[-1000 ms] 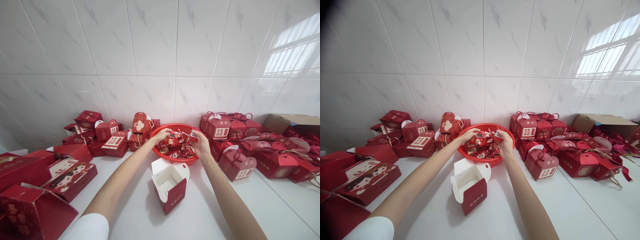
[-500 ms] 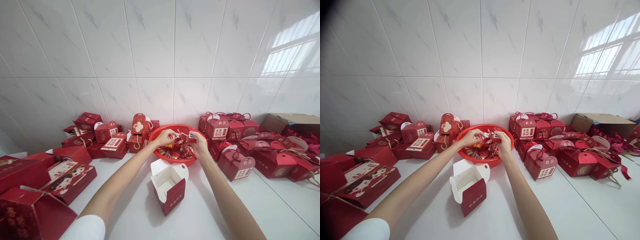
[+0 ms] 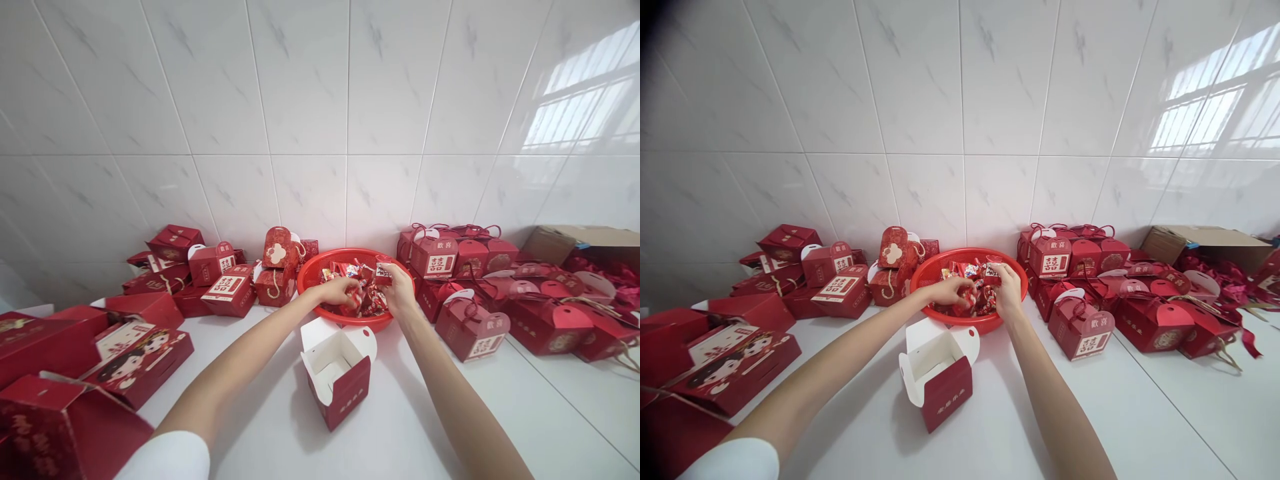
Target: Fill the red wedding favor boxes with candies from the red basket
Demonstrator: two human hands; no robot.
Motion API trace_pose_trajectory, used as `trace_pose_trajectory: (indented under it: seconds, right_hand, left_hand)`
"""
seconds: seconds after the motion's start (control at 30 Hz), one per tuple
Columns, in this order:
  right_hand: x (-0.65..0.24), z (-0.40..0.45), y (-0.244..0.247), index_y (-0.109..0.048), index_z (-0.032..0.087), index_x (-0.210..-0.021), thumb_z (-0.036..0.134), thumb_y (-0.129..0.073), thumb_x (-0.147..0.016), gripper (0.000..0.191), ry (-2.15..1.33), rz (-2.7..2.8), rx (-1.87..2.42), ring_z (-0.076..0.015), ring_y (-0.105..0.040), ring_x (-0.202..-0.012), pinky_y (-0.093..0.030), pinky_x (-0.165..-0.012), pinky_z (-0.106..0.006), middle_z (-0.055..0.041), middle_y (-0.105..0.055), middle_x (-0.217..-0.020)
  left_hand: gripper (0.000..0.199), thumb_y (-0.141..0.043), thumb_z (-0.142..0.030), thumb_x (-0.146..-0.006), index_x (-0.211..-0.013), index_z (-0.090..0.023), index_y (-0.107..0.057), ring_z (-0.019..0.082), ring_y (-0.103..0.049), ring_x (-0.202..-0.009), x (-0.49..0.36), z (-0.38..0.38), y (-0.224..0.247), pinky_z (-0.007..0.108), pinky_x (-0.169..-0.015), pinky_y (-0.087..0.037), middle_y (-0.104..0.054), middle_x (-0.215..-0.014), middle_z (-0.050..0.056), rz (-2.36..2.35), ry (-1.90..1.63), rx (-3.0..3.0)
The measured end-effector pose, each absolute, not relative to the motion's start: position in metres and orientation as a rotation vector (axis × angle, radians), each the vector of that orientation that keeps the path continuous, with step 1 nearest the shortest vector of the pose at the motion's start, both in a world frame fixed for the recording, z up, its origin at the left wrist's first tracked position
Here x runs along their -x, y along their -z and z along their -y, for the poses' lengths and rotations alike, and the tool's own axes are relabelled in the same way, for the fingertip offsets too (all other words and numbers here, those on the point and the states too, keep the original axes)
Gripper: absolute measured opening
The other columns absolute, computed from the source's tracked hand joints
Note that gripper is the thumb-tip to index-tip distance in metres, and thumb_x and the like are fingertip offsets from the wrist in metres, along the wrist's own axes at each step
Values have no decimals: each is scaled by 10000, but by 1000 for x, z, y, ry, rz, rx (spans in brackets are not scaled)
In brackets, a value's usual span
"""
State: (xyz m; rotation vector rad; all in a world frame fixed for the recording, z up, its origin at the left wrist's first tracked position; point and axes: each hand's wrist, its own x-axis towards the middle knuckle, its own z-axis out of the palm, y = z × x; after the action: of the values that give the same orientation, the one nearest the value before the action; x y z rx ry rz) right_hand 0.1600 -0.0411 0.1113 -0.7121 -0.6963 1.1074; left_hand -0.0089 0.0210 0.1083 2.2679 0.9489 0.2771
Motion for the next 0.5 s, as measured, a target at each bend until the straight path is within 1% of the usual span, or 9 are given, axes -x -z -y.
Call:
trace_pose_trajectory:
  seconds: [0.1,0.2,0.27,0.33,0.5]
  right_hand:
    - [-160,41,-111,-691,205,-669,313,-772,-554,177,-1113,698,722,-129,-589,-614,-405,-491,-226,34,-670,-682]
    - [-159,44,-114,-696,207,-678,317,-770,-554,181,-1109,697,736,-130,-587,-615,-397,-473,-226,32,-673,-693]
    - [-158,45,-115,-695,208,-675,318,-766,-548,182,-1100,698,757,-136,-592,-628,-401,-470,-225,27,-675,-706]
    - [-157,46,-116,-691,207,-669,324,-770,-540,191,-1097,710,784,-142,-597,-639,-416,-479,-228,21,-680,-717]
    - [-156,45,-113,-683,214,-670,351,-805,-535,227,-1065,802,823,-179,-633,-701,-453,-549,-260,-2,-713,-760]
  left_hand:
    - [317,-720,-186,-627,-937,-183,-653,197,-612,-931,11,-24,-111,295,-843,-470,-667,-967,14,-841,-735,-2089]
    - [354,-753,-155,-578,-919,-174,-656,204,-599,-972,12,-26,-113,324,-905,-453,-666,-998,26,-823,-961,-1985]
    - [397,-768,-146,-560,-941,-171,-660,204,-601,-962,12,-26,-114,334,-899,-459,-668,-1003,31,-817,-1028,-1922]
    - [428,-774,-152,-570,-982,-170,-662,202,-607,-954,12,-26,-114,341,-888,-471,-673,-1015,37,-780,-1060,-1866]
    - [440,-759,-126,-603,-1036,-164,-690,213,-626,-994,13,-24,-114,356,-904,-489,-699,-1088,62,-696,-1034,-1826]
